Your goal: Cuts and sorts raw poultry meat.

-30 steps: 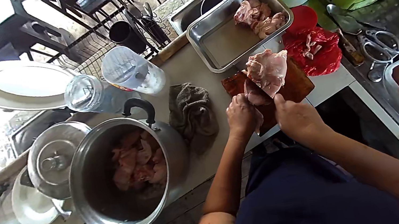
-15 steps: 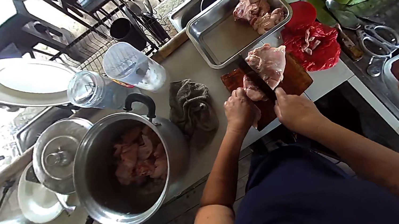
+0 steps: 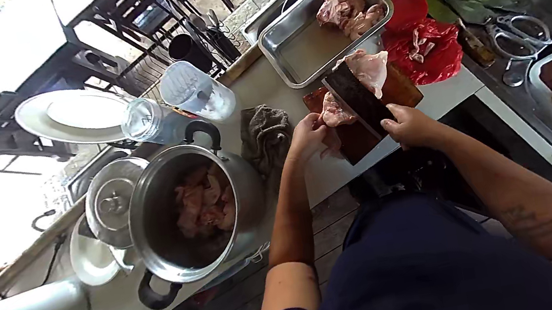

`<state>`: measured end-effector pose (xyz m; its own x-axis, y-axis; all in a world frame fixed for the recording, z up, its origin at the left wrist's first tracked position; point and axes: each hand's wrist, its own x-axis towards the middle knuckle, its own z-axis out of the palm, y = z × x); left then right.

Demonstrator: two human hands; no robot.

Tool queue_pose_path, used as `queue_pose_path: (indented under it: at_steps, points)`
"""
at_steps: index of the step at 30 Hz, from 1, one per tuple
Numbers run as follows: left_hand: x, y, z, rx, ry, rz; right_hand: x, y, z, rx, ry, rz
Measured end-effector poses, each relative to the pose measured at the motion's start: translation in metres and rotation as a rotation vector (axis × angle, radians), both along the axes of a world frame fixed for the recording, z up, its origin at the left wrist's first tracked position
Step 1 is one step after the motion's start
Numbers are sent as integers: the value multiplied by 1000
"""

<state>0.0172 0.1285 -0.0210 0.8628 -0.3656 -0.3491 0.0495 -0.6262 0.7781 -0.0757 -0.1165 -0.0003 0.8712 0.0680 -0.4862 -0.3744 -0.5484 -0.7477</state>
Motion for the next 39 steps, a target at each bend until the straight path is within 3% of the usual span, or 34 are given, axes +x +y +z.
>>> queue_pose_path:
  at_steps: [5, 11, 17, 23, 32, 39]
  points:
    - [-11, 0, -13, -326, 103, 180, -14, 12, 25, -298, -209, -42]
    - [-27, 7, -20, -522, 96, 267, -7, 40, 39, -331, -155, 49]
    - [-29, 3, -11, -484, 123, 258, 3, 49, 31, -388, -17, 144]
    - [-29, -25, 1, -82, -27, 360, -13, 38, 30, -422, -38, 211]
    - [-15, -24, -15, -264, 21, 397, -2, 32, 44, -395, 64, 293]
    - [-26, -17, -17, -276, -10, 325, 32, 49, 35, -318, 71, 192]
